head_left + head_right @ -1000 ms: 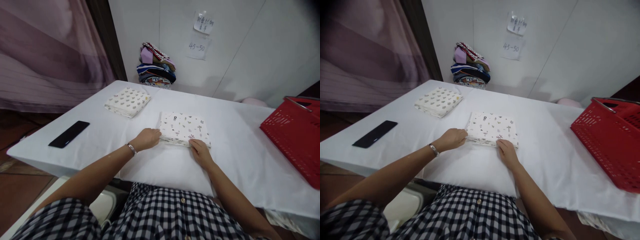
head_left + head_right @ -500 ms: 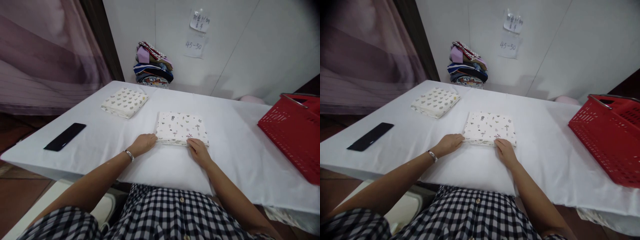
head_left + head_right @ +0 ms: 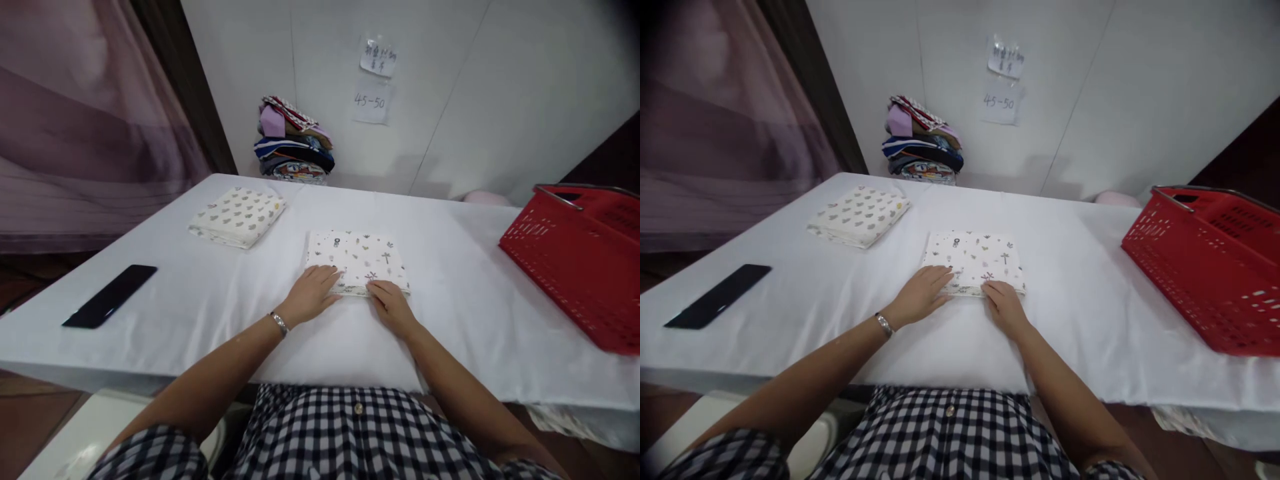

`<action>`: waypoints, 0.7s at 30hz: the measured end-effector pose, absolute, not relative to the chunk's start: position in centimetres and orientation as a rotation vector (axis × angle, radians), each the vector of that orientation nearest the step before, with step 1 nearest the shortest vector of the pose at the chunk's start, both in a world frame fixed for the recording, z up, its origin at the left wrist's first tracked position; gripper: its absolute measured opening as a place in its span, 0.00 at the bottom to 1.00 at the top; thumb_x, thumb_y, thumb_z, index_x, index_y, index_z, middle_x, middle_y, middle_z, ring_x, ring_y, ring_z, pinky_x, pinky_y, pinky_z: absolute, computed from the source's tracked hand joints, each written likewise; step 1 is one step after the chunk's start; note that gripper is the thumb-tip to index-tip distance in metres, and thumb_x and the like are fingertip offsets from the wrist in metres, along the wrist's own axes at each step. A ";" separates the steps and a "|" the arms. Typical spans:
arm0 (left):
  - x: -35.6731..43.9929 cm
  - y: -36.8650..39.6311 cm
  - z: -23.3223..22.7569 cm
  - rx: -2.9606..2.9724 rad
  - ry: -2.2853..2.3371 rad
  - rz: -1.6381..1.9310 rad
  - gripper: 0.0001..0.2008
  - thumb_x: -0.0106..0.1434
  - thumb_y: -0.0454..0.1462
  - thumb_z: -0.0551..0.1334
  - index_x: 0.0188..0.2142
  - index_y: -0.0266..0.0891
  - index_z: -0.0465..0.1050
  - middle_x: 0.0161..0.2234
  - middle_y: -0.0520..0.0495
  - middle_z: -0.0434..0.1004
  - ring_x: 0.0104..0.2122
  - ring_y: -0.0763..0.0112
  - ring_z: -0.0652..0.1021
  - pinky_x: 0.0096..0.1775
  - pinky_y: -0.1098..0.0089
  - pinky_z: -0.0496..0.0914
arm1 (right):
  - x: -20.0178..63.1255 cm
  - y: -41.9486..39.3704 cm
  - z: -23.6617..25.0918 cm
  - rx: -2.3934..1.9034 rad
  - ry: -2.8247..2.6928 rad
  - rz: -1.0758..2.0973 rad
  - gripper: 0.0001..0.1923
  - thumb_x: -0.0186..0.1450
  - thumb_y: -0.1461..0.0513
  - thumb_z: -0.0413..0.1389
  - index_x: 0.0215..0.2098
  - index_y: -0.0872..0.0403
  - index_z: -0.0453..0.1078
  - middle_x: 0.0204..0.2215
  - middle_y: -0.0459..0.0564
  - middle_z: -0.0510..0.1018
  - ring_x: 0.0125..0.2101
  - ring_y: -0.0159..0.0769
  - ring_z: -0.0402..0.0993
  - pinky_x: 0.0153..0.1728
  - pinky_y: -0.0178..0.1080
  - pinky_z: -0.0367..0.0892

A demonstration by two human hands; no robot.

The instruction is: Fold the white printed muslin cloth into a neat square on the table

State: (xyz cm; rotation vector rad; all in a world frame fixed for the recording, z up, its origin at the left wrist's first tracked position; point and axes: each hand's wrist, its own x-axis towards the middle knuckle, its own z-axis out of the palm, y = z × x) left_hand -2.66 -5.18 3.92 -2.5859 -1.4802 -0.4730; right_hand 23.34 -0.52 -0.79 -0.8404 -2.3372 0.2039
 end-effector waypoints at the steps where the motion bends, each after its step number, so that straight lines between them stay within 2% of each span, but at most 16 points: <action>1: -2.4 -5.0 3.3 -2.594 -1.472 -0.459 0.24 0.66 0.47 0.49 0.57 0.37 0.59 0.57 0.41 0.64 0.57 0.58 0.63 0.56 0.56 0.57 | 23.4 -0.6 -0.7 -0.839 -2.343 0.202 0.18 0.66 0.66 0.47 0.53 0.50 0.64 0.48 0.53 0.72 0.48 0.41 0.67 0.49 0.48 0.64; 7: -3.1 -4.8 0.3 -2.616 -1.464 -0.369 0.25 0.67 0.43 0.48 0.61 0.39 0.54 0.61 0.42 0.57 0.61 0.60 0.57 0.60 0.53 0.52 | 25.8 -0.7 -0.3 -0.972 -2.326 0.165 0.19 0.66 0.66 0.45 0.53 0.49 0.64 0.49 0.52 0.73 0.49 0.41 0.67 0.49 0.49 0.62; 12: -3.5 -4.8 -0.2 -2.596 -1.426 -0.425 0.24 0.67 0.42 0.47 0.61 0.38 0.54 0.61 0.43 0.57 0.61 0.61 0.57 0.61 0.54 0.51 | 29.7 -1.0 -1.0 -1.174 -2.111 0.291 0.16 0.65 0.62 0.48 0.49 0.50 0.69 0.49 0.51 0.73 0.50 0.41 0.67 0.52 0.48 0.61; 17: -3.3 -4.6 -0.2 -2.583 -1.436 -0.447 0.24 0.67 0.43 0.48 0.60 0.37 0.56 0.60 0.42 0.59 0.61 0.61 0.58 0.60 0.54 0.52 | 31.9 -1.3 -1.7 -1.409 -1.547 0.696 0.17 0.61 0.53 0.52 0.41 0.53 0.73 0.41 0.52 0.77 0.42 0.40 0.72 0.44 0.43 0.66; 21: -3.4 -4.5 -0.2 -2.582 -1.450 -0.473 0.23 0.67 0.43 0.49 0.59 0.38 0.58 0.60 0.42 0.60 0.60 0.61 0.60 0.60 0.55 0.53 | 31.6 -1.2 -0.6 -1.518 -1.350 0.850 0.19 0.58 0.50 0.53 0.37 0.56 0.74 0.33 0.51 0.78 0.35 0.38 0.73 0.37 0.39 0.66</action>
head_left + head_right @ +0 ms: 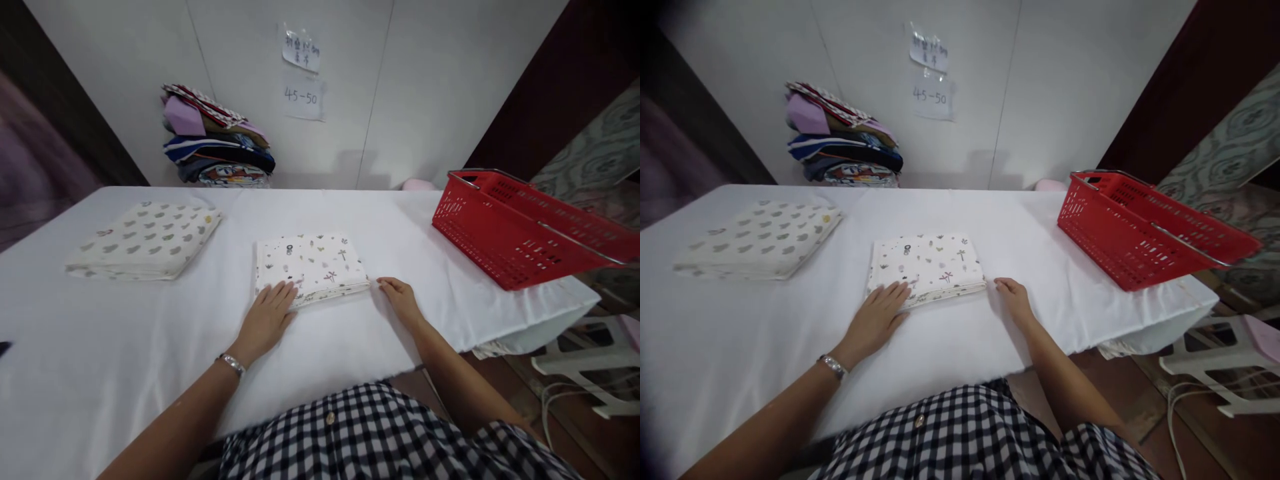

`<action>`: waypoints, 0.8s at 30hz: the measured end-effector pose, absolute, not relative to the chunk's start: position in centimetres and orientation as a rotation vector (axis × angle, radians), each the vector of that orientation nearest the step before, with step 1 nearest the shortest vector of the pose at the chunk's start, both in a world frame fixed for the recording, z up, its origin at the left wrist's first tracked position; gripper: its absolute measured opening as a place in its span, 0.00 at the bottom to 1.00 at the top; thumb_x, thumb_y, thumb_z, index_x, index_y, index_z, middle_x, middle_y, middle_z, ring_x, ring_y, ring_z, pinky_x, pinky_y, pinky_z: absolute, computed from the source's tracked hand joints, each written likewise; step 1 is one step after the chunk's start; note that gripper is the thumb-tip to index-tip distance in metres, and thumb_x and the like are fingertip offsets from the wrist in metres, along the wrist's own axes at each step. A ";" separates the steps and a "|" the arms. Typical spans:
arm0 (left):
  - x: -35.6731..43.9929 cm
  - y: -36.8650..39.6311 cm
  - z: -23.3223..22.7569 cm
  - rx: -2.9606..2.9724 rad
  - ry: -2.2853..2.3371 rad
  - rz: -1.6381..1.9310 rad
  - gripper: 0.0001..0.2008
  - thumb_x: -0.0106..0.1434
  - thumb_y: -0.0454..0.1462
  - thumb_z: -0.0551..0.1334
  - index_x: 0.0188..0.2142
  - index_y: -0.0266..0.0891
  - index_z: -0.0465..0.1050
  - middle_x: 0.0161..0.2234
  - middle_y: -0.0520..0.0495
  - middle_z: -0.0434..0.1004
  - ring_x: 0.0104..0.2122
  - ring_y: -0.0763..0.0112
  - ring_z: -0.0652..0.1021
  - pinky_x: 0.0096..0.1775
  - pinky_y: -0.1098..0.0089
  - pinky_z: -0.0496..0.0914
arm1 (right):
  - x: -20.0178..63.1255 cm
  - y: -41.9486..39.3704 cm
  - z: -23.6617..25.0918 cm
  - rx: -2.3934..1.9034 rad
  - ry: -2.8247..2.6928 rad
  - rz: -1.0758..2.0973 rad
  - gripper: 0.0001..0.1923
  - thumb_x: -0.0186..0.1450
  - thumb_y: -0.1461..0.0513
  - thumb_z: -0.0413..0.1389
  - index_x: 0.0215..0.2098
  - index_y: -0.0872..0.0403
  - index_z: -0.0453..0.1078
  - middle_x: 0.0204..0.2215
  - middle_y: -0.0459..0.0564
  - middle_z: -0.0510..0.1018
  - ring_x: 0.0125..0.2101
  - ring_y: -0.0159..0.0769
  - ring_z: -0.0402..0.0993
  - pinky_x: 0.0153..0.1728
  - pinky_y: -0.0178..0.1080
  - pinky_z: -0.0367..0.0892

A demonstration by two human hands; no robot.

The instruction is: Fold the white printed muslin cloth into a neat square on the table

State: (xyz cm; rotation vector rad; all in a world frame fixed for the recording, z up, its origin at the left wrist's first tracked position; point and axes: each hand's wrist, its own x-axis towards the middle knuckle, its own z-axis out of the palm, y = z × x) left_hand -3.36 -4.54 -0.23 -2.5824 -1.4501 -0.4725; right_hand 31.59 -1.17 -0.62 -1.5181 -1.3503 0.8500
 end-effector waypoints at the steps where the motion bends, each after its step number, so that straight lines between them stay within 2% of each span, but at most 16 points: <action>1: -3.4 -4.5 -0.2 -2.585 -1.453 -0.479 0.23 0.66 0.43 0.49 0.59 0.38 0.58 0.60 0.42 0.60 0.60 0.61 0.60 0.60 0.55 0.53 | 31.3 -1.0 -0.2 -1.543 -1.350 0.861 0.19 0.59 0.49 0.53 0.35 0.56 0.74 0.31 0.50 0.78 0.32 0.37 0.72 0.35 0.38 0.65; 6: -3.4 -4.6 -0.2 -2.588 -1.461 -0.485 0.23 0.67 0.43 0.49 0.59 0.39 0.57 0.60 0.43 0.60 0.60 0.62 0.59 0.60 0.55 0.53 | 30.0 0.0 1.0 -1.674 -1.486 0.890 0.21 0.60 0.47 0.49 0.23 0.54 0.68 0.17 0.43 0.70 0.20 0.30 0.65 0.23 0.33 0.59; 9: -3.3 -4.6 -0.2 -2.581 -1.468 -0.474 0.23 0.66 0.42 0.49 0.58 0.38 0.58 0.60 0.42 0.60 0.60 0.61 0.60 0.59 0.55 0.53 | 29.5 0.8 1.2 -1.771 -1.572 0.921 0.22 0.60 0.45 0.49 0.19 0.53 0.62 0.12 0.41 0.66 0.16 0.29 0.60 0.20 0.33 0.55; 13: -3.3 -4.5 -0.3 -2.583 -1.462 -0.472 0.23 0.66 0.42 0.50 0.58 0.38 0.58 0.60 0.43 0.60 0.60 0.61 0.60 0.59 0.55 0.53 | 29.2 1.7 1.5 -1.842 -1.637 1.039 0.22 0.58 0.45 0.51 0.19 0.52 0.61 0.10 0.41 0.66 0.14 0.28 0.59 0.19 0.33 0.55; 16: -3.4 -4.5 -0.5 -2.583 -1.449 -0.470 0.23 0.66 0.42 0.50 0.59 0.38 0.57 0.60 0.43 0.60 0.60 0.61 0.60 0.59 0.54 0.54 | 29.1 2.2 2.1 -1.760 -1.625 1.137 0.18 0.56 0.48 0.54 0.19 0.53 0.61 0.11 0.41 0.66 0.14 0.28 0.60 0.20 0.32 0.56; 21: -3.5 -4.6 -0.7 -2.572 -1.420 -0.482 0.22 0.67 0.40 0.49 0.59 0.39 0.57 0.60 0.44 0.59 0.60 0.62 0.59 0.59 0.55 0.54 | 29.3 2.8 2.5 -1.725 -1.612 1.021 0.13 0.54 0.54 0.54 0.18 0.53 0.62 0.09 0.39 0.63 0.14 0.26 0.57 0.18 0.32 0.52; 24: -3.5 -4.8 -0.6 -2.589 -1.430 -0.513 0.22 0.67 0.40 0.49 0.59 0.40 0.57 0.60 0.45 0.60 0.60 0.63 0.59 0.59 0.55 0.54 | 29.8 2.8 1.8 -1.758 -1.732 1.051 0.14 0.55 0.54 0.53 0.17 0.53 0.62 0.08 0.39 0.63 0.13 0.27 0.57 0.18 0.32 0.52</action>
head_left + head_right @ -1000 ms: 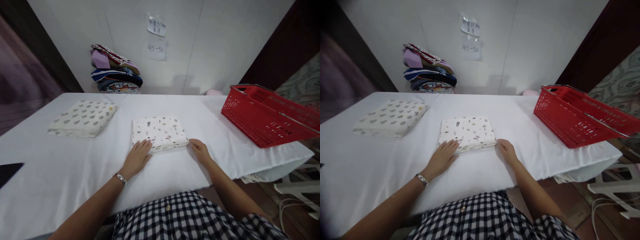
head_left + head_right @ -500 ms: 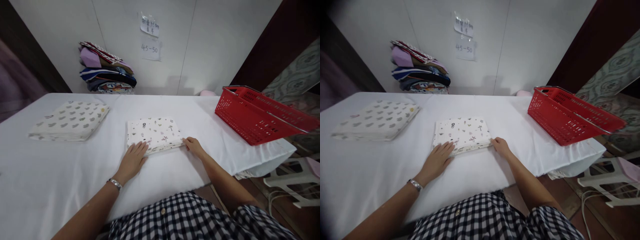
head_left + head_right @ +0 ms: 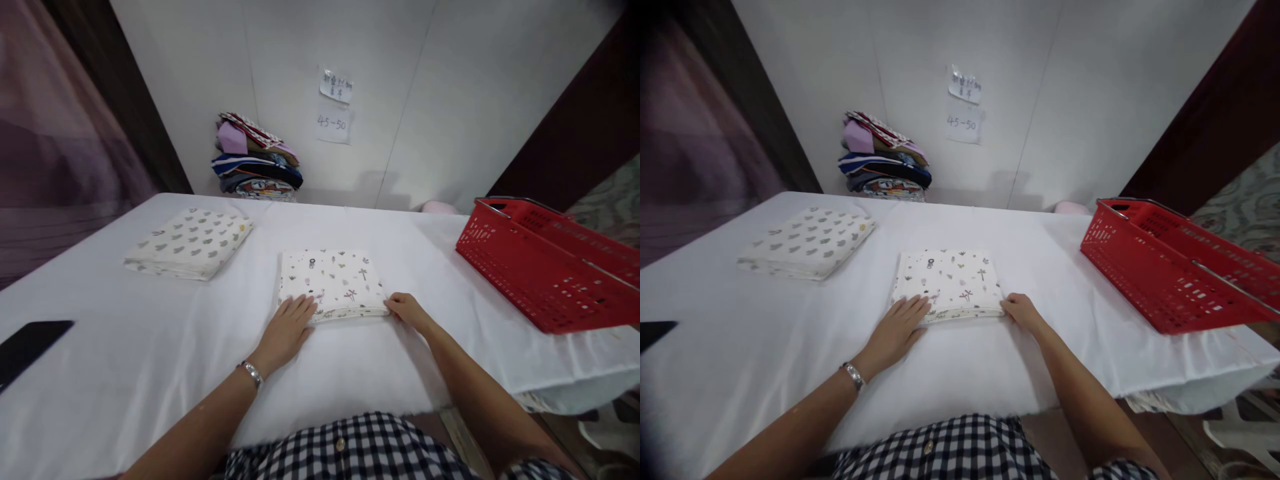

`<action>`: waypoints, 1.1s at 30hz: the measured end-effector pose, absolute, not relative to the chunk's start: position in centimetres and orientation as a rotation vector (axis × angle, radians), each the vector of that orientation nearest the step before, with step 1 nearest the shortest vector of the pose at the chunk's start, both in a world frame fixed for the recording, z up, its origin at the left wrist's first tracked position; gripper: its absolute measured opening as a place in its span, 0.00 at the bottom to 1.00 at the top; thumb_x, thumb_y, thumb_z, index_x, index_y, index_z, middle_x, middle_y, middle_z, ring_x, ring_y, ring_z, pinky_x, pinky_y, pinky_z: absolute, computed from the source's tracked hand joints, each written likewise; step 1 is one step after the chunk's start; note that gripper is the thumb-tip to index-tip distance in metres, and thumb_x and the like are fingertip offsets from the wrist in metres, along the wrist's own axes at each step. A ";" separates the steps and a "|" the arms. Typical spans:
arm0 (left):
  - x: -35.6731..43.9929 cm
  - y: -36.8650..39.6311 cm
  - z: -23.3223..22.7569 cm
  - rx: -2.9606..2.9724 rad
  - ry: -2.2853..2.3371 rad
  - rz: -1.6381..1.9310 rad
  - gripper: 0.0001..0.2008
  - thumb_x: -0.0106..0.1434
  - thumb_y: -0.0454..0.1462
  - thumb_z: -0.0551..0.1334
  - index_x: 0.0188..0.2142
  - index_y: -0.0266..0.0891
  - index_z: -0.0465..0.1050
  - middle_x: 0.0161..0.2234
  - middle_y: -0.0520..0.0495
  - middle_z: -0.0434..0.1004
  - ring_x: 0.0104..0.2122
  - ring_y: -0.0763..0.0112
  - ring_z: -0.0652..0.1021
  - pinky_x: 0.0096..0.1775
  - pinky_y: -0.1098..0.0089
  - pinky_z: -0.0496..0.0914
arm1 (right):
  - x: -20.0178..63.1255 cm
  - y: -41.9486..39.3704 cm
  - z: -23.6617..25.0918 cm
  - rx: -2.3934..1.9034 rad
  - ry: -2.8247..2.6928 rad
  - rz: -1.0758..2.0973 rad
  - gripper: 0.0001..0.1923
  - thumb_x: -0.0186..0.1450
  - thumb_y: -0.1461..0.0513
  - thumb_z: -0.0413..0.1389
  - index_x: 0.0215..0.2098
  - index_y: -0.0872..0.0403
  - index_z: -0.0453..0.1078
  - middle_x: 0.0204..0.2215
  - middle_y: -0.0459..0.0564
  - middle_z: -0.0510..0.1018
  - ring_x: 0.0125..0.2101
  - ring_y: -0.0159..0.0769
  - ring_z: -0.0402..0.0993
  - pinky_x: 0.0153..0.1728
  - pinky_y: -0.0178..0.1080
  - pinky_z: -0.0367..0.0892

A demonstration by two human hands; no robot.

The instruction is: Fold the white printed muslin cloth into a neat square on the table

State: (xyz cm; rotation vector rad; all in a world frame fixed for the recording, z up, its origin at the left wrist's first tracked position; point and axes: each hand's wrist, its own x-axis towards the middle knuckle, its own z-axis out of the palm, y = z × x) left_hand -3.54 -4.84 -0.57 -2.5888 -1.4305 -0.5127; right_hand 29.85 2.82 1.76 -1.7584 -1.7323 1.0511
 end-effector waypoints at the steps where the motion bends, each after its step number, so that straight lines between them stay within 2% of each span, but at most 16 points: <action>1: -3.5 -4.9 -0.5 -2.596 -1.440 -0.515 0.22 0.67 0.40 0.49 0.59 0.40 0.57 0.60 0.45 0.60 0.60 0.63 0.59 0.59 0.55 0.54 | 30.1 2.8 1.5 -1.761 -1.770 1.063 0.15 0.56 0.53 0.52 0.17 0.53 0.62 0.09 0.40 0.64 0.13 0.28 0.58 0.18 0.33 0.53; 3: -3.5 -5.1 -0.3 -2.606 -1.461 -0.512 0.22 0.66 0.40 0.49 0.59 0.40 0.57 0.60 0.45 0.60 0.61 0.63 0.59 0.60 0.55 0.54 | 30.4 2.6 1.2 -1.779 -1.829 1.006 0.17 0.58 0.51 0.50 0.18 0.52 0.63 0.11 0.41 0.66 0.15 0.30 0.61 0.20 0.34 0.56; 5: -3.4 -5.3 -0.1 -2.611 -1.485 -0.505 0.22 0.66 0.41 0.50 0.59 0.40 0.57 0.60 0.45 0.59 0.61 0.63 0.58 0.60 0.54 0.53 | 30.4 2.3 1.3 -1.800 -1.874 0.806 0.16 0.59 0.50 0.50 0.23 0.52 0.67 0.16 0.44 0.71 0.19 0.34 0.66 0.22 0.35 0.60; 8: -3.3 -5.4 0.1 -2.618 -1.514 -0.500 0.22 0.66 0.41 0.51 0.59 0.40 0.57 0.60 0.45 0.59 0.61 0.62 0.58 0.60 0.54 0.53 | 29.2 1.7 2.1 -1.636 -1.943 0.436 0.15 0.61 0.51 0.49 0.37 0.51 0.70 0.34 0.50 0.77 0.34 0.40 0.72 0.32 0.39 0.66; 10: -3.2 -5.4 0.1 -2.622 -1.519 -0.497 0.23 0.66 0.42 0.51 0.59 0.40 0.57 0.60 0.45 0.59 0.61 0.62 0.58 0.60 0.54 0.53 | 27.7 1.3 3.0 -1.417 -2.024 0.306 0.17 0.64 0.52 0.48 0.45 0.51 0.69 0.45 0.53 0.74 0.45 0.42 0.70 0.42 0.42 0.66; 12: -3.2 -5.5 0.1 -2.623 -1.518 -0.495 0.24 0.66 0.42 0.51 0.60 0.40 0.56 0.60 0.44 0.59 0.61 0.62 0.58 0.60 0.54 0.52 | 26.0 1.4 3.6 -1.219 -2.122 0.242 0.18 0.65 0.53 0.47 0.49 0.51 0.67 0.52 0.54 0.69 0.53 0.42 0.63 0.51 0.45 0.62; 15: -3.3 -5.5 0.0 -2.623 -1.513 -0.485 0.24 0.66 0.43 0.51 0.60 0.39 0.55 0.61 0.44 0.58 0.61 0.61 0.57 0.60 0.54 0.52 | 24.3 2.3 3.4 -1.125 -2.269 0.216 0.22 0.66 0.52 0.46 0.56 0.51 0.63 0.59 0.53 0.61 0.60 0.44 0.52 0.58 0.49 0.53; 19: -3.5 -5.8 0.1 -2.652 -1.517 -0.514 0.24 0.66 0.43 0.51 0.60 0.39 0.56 0.61 0.44 0.58 0.61 0.61 0.57 0.60 0.54 0.53 | 24.2 4.3 1.2 -1.360 -2.395 0.322 0.28 0.66 0.49 0.44 0.60 0.52 0.58 0.62 0.55 0.55 0.63 0.47 0.45 0.57 0.55 0.50; 22: -3.7 -6.0 0.9 -2.685 -1.606 -0.618 0.20 0.67 0.44 0.49 0.55 0.41 0.63 0.58 0.46 0.64 0.59 0.63 0.62 0.57 0.56 0.57 | 24.9 5.1 -0.4 -1.389 -2.423 0.357 0.28 0.67 0.49 0.43 0.60 0.51 0.58 0.63 0.54 0.54 0.63 0.47 0.45 0.57 0.54 0.51; 25: -3.9 -5.4 2.5 -2.662 -1.842 -0.708 0.19 0.68 0.44 0.45 0.39 0.43 0.74 0.45 0.48 0.76 0.47 0.65 0.73 0.49 0.61 0.65 | 25.1 5.1 -1.1 -1.371 -2.412 0.331 0.27 0.67 0.49 0.43 0.60 0.51 0.58 0.63 0.52 0.54 0.63 0.46 0.44 0.58 0.53 0.51; 27: -4.1 -4.3 3.7 -2.566 -2.040 -0.742 0.21 0.67 0.45 0.45 0.30 0.42 0.74 0.34 0.49 0.78 0.37 0.67 0.76 0.40 0.65 0.68 | 25.1 5.0 -1.3 -1.371 -2.403 0.325 0.28 0.67 0.49 0.43 0.60 0.51 0.58 0.63 0.52 0.54 0.63 0.46 0.44 0.58 0.52 0.51; 29: -4.4 -2.4 4.7 -2.395 -2.213 -0.845 0.18 0.65 0.46 0.49 0.30 0.43 0.74 0.31 0.50 0.78 0.33 0.68 0.75 0.36 0.68 0.67 | 25.0 4.9 -1.3 -1.364 -2.393 0.318 0.28 0.67 0.49 0.43 0.60 0.52 0.58 0.63 0.53 0.54 0.63 0.46 0.44 0.58 0.52 0.52; 33: -5.8 2.7 5.5 -2.078 -2.531 -1.097 0.12 0.61 0.43 0.54 0.36 0.43 0.74 0.36 0.51 0.78 0.34 0.70 0.75 0.37 0.71 0.67 | 24.8 4.7 -1.2 -1.337 -2.377 0.308 0.28 0.67 0.49 0.43 0.60 0.53 0.58 0.62 0.54 0.54 0.63 0.46 0.44 0.58 0.51 0.53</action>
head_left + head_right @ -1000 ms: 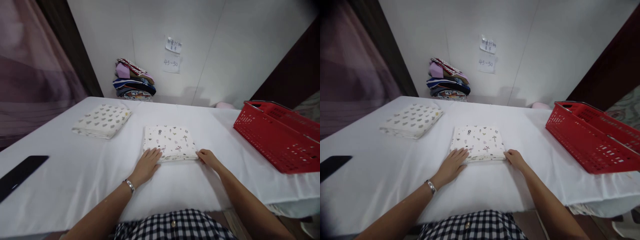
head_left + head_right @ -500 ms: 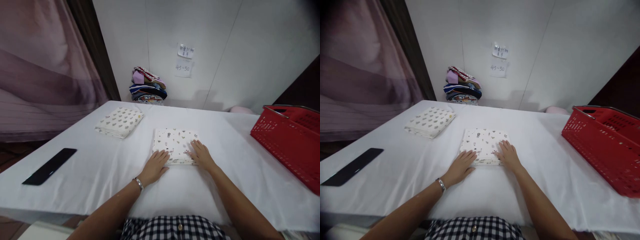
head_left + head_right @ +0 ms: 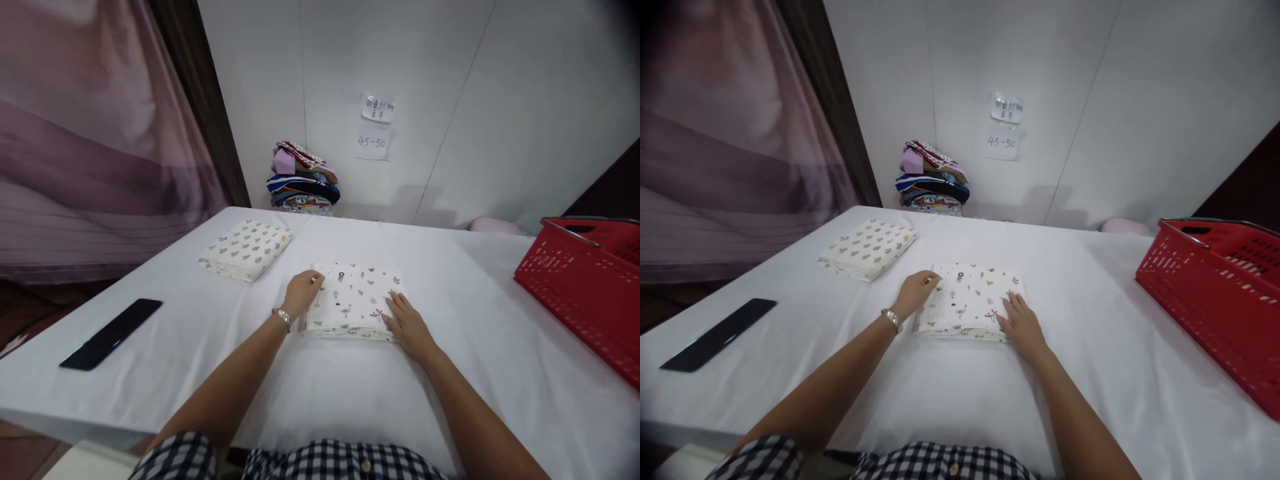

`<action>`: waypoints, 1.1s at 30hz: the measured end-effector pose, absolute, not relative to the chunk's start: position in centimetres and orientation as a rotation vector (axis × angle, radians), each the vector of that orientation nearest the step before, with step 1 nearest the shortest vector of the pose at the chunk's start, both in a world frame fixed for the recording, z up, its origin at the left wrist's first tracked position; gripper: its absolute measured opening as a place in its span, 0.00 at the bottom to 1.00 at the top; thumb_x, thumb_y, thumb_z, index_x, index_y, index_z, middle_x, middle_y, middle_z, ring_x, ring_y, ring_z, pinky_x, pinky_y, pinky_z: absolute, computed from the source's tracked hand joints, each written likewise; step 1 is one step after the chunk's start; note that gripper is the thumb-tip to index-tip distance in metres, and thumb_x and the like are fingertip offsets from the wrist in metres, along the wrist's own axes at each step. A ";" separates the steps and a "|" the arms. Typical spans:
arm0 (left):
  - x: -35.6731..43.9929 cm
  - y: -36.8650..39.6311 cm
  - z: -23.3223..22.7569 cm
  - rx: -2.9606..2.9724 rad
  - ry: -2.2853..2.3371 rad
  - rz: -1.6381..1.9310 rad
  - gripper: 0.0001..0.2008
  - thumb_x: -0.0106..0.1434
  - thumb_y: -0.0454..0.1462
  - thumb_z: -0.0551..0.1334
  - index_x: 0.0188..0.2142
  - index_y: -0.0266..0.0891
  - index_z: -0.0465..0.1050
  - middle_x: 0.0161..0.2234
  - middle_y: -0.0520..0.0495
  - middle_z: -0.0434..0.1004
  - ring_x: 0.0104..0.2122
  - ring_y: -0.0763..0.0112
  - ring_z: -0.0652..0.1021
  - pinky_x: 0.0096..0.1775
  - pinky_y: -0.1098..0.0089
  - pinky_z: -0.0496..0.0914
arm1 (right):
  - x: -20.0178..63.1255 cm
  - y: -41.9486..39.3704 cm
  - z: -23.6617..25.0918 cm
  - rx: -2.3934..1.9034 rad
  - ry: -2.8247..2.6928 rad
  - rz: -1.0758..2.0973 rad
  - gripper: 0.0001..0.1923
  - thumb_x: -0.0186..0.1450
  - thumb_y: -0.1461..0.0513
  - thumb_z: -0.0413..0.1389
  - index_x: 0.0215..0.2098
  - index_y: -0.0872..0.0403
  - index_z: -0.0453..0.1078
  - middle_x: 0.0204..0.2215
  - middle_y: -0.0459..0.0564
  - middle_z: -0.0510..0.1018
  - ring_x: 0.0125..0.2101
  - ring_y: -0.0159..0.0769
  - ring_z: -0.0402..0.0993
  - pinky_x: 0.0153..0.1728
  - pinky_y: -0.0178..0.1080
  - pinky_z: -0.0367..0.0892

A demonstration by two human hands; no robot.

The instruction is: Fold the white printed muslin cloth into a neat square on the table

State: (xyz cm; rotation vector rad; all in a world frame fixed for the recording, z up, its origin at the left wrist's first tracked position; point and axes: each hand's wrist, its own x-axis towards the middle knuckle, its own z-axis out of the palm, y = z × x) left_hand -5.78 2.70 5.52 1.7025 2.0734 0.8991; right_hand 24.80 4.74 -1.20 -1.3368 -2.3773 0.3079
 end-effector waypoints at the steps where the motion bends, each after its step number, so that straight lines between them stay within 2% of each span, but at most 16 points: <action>1: -6.2 4.0 5.5 1.622 2.114 0.907 0.11 0.61 0.42 0.55 0.36 0.43 0.74 0.37 0.51 0.78 0.35 0.70 0.76 0.38 0.71 0.67 | 24.8 4.7 -1.2 -1.337 -2.375 0.307 0.28 0.67 0.49 0.43 0.60 0.53 0.59 0.63 0.54 0.54 0.63 0.45 0.44 0.58 0.51 0.53; 5: -7.2 8.0 4.7 1.463 2.221 0.855 0.09 0.58 0.42 0.57 0.33 0.41 0.73 0.38 0.48 0.78 0.37 0.68 0.75 0.38 0.71 0.66 | 24.8 4.7 -1.1 -1.356 -2.378 0.315 0.28 0.67 0.49 0.43 0.60 0.54 0.58 0.63 0.53 0.53 0.63 0.45 0.43 0.58 0.50 0.53; 11: -7.0 10.3 4.0 1.365 2.337 0.753 0.14 0.57 0.45 0.58 0.38 0.39 0.70 0.41 0.42 0.76 0.41 0.63 0.75 0.38 0.68 0.65 | 24.9 4.8 -1.2 -1.347 -2.385 0.326 0.28 0.67 0.49 0.43 0.60 0.53 0.58 0.63 0.53 0.54 0.63 0.44 0.43 0.58 0.51 0.53; 16: -7.1 11.1 4.0 1.331 2.388 0.665 0.16 0.57 0.48 0.58 0.36 0.37 0.69 0.40 0.39 0.76 0.41 0.59 0.75 0.36 0.67 0.65 | 24.8 4.7 -1.1 -1.345 -2.365 0.332 0.27 0.67 0.49 0.44 0.60 0.51 0.58 0.63 0.52 0.54 0.63 0.45 0.44 0.58 0.51 0.53; 27: -7.3 11.6 4.2 1.436 2.389 0.620 0.14 0.57 0.48 0.56 0.32 0.40 0.67 0.37 0.42 0.76 0.38 0.60 0.75 0.36 0.66 0.65 | 24.6 4.4 -0.4 -1.400 -2.376 0.387 0.27 0.67 0.49 0.43 0.60 0.50 0.58 0.63 0.50 0.52 0.63 0.46 0.43 0.58 0.52 0.52; 33: -8.2 12.6 3.9 1.480 2.317 0.573 0.13 0.54 0.47 0.59 0.28 0.39 0.68 0.33 0.43 0.76 0.37 0.60 0.75 0.36 0.67 0.64 | 24.7 4.4 -0.4 -1.400 -2.378 0.380 0.28 0.67 0.48 0.43 0.60 0.51 0.58 0.63 0.51 0.53 0.63 0.46 0.43 0.58 0.51 0.52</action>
